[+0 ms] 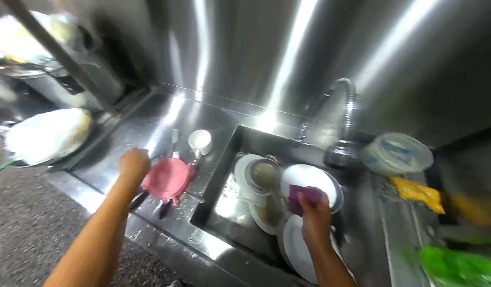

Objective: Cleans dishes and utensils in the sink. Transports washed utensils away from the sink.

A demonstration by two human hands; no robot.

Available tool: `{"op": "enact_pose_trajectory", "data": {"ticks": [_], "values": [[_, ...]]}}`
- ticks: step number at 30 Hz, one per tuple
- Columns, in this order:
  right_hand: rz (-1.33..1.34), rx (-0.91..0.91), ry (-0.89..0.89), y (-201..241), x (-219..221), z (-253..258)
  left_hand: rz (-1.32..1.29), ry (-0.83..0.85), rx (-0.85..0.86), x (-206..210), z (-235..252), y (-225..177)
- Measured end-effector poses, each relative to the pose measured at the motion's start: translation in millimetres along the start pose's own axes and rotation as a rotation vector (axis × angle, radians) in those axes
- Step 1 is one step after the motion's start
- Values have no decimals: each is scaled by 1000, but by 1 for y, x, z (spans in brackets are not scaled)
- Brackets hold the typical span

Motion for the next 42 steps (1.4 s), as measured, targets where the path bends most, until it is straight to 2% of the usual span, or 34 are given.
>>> {"op": "enact_pose_trajectory", "data": {"ticks": [2, 5, 7, 9, 12, 16, 18, 24, 27, 30, 32, 34, 36, 37, 38, 40, 42], "values": [[-12, 156, 39, -19, -13, 3, -133, -176, 149, -7, -17, -23], [-305, 356, 263, -41, -9, 4, -308, -297, 398, -3, -65, -72], [-596, 455, 515, -58, 13, 2, -390, -276, 553, 17, -97, -99], [-896, 455, 732, -75, 42, -5, -437, -171, 626, 41, -124, -122], [-1126, 461, 769, -120, 68, -12, -473, -29, 630, 72, -156, -143], [-1202, 528, 732, -170, 75, -7, -500, 151, 617, 85, -180, -140], [-1219, 551, 795, -180, 73, -6, -504, 204, 625, 89, -185, -134], [-1037, 605, 1244, -169, 61, -19, -432, 302, 571, 106, -181, -147], [-910, 653, 1355, -116, 52, -20, -304, 563, 462, 126, -170, -170], [-800, 710, 1219, -71, 35, -29, -405, 897, 220, 172, -158, -188], [-740, 701, 1153, -51, 34, -36, -725, 1032, -78, 202, -161, -196], [-651, 607, 1144, -36, 35, -40, -1033, 1072, -216, 205, -171, -208], [-646, 496, 1157, -17, 33, -36, -1261, 1052, -166, 189, -175, -217], [-685, 431, 1121, -2, 27, -31, -1303, 1005, -111, 180, -174, -219], [-730, 349, 1011, 18, 18, -21, -1282, 937, -36, 171, -170, -219], [-667, 120, 619, 59, -2, -2, -1109, 856, 113, 149, -163, -219], [-451, -211, 243, 82, -5, 5, -889, 870, 278, 127, -167, -220]]}}
Point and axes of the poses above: each hand's wrist, its own z-axis towards the middle knuckle, its own x-axis out of the palm, y = z × x, the point moved 3 cm from there along z, towards the middle knuckle, and after that the axes turned 7 degrees about -x, right-handed, at the moved point
